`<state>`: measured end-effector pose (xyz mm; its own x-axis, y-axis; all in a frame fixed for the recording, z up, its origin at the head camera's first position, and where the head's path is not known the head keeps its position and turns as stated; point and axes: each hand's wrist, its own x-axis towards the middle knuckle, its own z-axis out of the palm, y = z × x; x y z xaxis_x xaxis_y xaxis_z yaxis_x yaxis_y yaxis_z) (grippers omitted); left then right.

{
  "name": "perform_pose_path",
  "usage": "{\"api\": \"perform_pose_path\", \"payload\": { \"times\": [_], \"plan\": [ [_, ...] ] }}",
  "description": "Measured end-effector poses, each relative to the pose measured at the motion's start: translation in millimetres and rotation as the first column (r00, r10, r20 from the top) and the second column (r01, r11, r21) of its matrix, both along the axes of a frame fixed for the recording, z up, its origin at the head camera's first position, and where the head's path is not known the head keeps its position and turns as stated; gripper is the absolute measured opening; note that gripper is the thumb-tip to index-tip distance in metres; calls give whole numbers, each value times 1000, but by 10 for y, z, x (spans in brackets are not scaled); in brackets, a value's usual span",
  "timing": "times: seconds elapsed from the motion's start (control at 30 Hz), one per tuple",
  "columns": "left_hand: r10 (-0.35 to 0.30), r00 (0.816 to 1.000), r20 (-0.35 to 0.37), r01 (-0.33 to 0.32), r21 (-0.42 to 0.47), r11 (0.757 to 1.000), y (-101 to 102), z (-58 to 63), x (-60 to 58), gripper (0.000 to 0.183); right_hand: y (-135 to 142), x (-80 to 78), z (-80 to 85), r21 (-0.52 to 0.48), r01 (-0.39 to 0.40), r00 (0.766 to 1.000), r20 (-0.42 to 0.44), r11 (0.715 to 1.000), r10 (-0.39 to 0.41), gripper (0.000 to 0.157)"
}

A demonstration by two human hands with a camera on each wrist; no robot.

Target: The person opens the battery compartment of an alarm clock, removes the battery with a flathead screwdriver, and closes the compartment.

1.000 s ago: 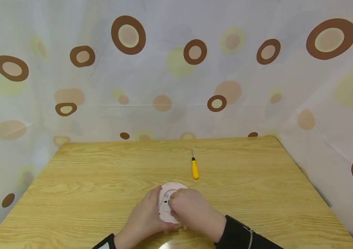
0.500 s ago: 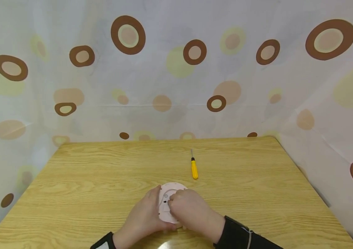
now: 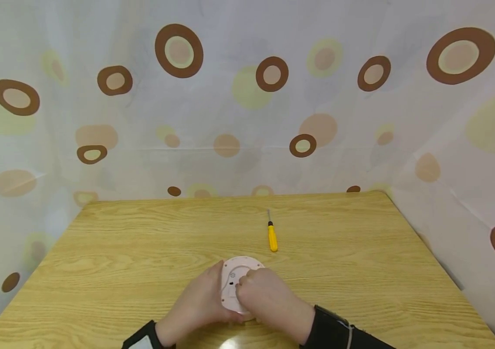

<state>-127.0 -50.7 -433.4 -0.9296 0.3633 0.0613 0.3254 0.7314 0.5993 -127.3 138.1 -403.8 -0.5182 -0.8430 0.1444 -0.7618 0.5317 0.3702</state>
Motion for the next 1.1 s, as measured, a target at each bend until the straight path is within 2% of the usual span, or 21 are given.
{"api": "perform_pose_path", "payload": {
  "times": [0.13,0.27,0.5,0.73,1.1],
  "plan": [
    [-43,999,28,42,8,999,-24,32,-70,100,17,12,7,-16,-7,1000,9,1000,7,27],
    [-55,997,56,56,-17,998,-34,90,-90,100,8,18,22,-21,-5,999,37,1000,5,23],
    [-46,998,52,50,-65,997,-37,121,-89,112,7,3,35,20,-39,999,20,999,39,31],
    [-38,999,36,41,-86,995,-37,109,-87,114,3,-16,48,62,-56,998,-27,996,58,41],
    [-45,999,26,47,-64,997,-50,92,-66,117,5,-30,62,62,-55,998,26,997,54,40]
  ]
}}
